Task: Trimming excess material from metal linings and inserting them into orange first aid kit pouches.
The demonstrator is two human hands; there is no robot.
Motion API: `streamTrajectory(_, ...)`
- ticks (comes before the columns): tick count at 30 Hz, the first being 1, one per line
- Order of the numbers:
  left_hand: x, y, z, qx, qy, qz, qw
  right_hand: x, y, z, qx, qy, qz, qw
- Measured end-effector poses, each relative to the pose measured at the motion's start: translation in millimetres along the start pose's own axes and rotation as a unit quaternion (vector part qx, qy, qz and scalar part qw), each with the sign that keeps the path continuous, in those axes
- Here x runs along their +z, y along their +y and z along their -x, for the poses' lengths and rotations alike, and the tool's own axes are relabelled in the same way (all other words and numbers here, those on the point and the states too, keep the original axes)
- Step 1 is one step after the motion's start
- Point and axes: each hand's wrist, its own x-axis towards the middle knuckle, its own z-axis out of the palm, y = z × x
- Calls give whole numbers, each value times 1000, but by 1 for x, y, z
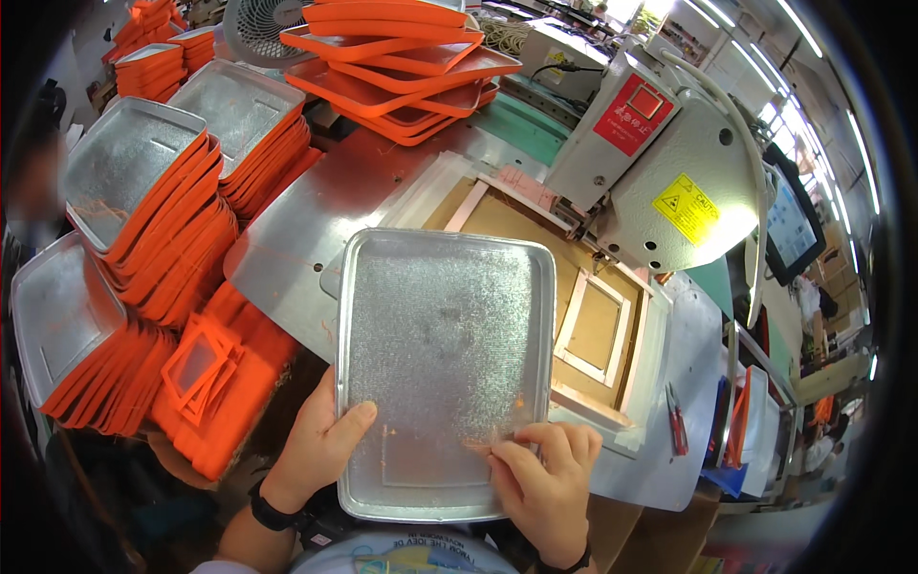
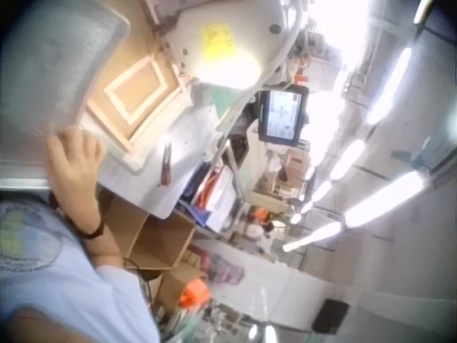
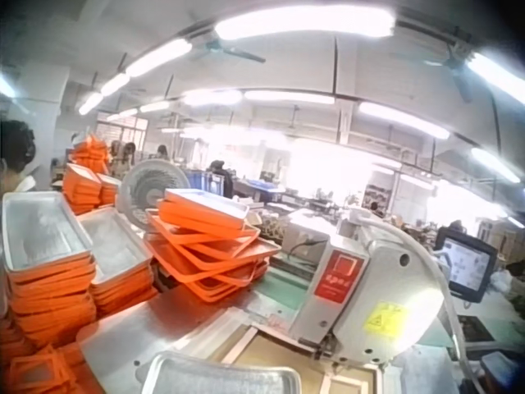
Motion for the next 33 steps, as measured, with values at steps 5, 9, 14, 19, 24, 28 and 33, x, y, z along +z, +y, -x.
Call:
streamTrajectory(5,3,10,5,-3,8,-40,999,0,-2,1,45,0,-10,999)
streamTrajectory(9,8,29,15,-49,5,-77,996,5,-8,0,53,22,51,997)
streamTrajectory(14,15,33,24,5,41,-101,994,17,4,5,50,82,25,995)
streamTrajectory(19,12,33,23,-17,26,-56,998,9,15,15,129,199,-310,921)
streamTrajectory(24,9,29,21,-44,9,-20,999,-35,31,17,-29,-158,-221,962)
streamTrajectory(28,13,25,20,45,36,-94,994,-27,3,2,-13,-28,-11,999)
streamTrajectory(33,14,31,22,-25,13,-18,999,-5,15,9,-72,-8,13,997)
